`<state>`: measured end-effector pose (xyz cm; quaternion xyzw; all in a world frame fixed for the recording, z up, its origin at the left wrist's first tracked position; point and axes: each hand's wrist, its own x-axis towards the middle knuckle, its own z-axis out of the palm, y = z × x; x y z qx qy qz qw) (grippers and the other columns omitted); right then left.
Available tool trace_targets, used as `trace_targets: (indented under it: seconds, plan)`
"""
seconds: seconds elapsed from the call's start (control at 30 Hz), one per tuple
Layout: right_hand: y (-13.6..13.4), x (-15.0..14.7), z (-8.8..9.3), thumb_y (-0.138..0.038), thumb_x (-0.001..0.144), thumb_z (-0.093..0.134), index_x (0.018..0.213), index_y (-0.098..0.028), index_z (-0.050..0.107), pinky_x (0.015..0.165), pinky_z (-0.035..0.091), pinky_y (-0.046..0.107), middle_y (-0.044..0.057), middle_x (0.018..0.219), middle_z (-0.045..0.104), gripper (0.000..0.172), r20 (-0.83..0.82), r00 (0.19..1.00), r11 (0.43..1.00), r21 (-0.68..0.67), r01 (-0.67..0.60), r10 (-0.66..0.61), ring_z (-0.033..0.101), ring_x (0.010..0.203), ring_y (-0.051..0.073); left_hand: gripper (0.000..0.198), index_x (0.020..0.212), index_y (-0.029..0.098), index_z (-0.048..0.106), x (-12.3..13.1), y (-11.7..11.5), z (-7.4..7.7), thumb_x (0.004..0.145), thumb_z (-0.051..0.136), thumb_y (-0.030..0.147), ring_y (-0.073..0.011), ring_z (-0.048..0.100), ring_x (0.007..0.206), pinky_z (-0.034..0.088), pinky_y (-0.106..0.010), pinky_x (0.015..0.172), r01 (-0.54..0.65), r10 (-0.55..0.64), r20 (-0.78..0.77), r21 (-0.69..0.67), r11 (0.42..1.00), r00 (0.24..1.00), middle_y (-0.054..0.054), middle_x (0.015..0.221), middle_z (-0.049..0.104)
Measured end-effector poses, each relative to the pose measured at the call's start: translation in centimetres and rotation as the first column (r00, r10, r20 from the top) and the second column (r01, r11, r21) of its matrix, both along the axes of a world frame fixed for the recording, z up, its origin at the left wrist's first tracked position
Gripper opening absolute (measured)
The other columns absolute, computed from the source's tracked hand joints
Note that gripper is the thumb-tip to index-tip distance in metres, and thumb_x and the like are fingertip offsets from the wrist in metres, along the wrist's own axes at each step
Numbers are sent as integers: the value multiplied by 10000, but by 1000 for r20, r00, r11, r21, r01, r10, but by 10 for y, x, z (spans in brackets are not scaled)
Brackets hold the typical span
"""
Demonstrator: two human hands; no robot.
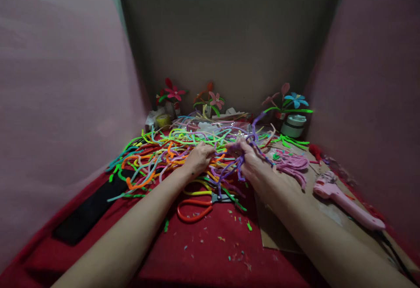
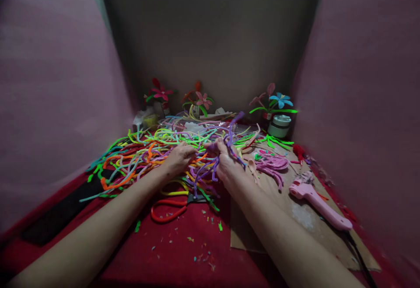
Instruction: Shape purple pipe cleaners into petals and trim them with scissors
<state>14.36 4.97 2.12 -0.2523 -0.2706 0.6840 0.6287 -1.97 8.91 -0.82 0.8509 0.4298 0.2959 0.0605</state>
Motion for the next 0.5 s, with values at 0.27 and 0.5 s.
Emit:
trace_targets:
  seconds: [0.27,0.5]
  plan:
    - [3,22,6,-107,798,489,697,-197,518,613,515,229,-26,600,596,138,-30,980,980,8,199,-199,586,554,89,302,646,179,571,2,-2,5,866,405,304,-153,463,715,369,-245,662,-92,91,29,38,995,995,-6,647,544]
    - [-20,0,-2,-167,735,553,742,-222,562,639,511,263,-8,707,638,56,64,997,999,23,-43,42,635,726,145,277,683,179,592,6,-10,7,870,407,268,-172,440,742,368,-268,676,-48,53,-74,72,996,996,-32,694,574]
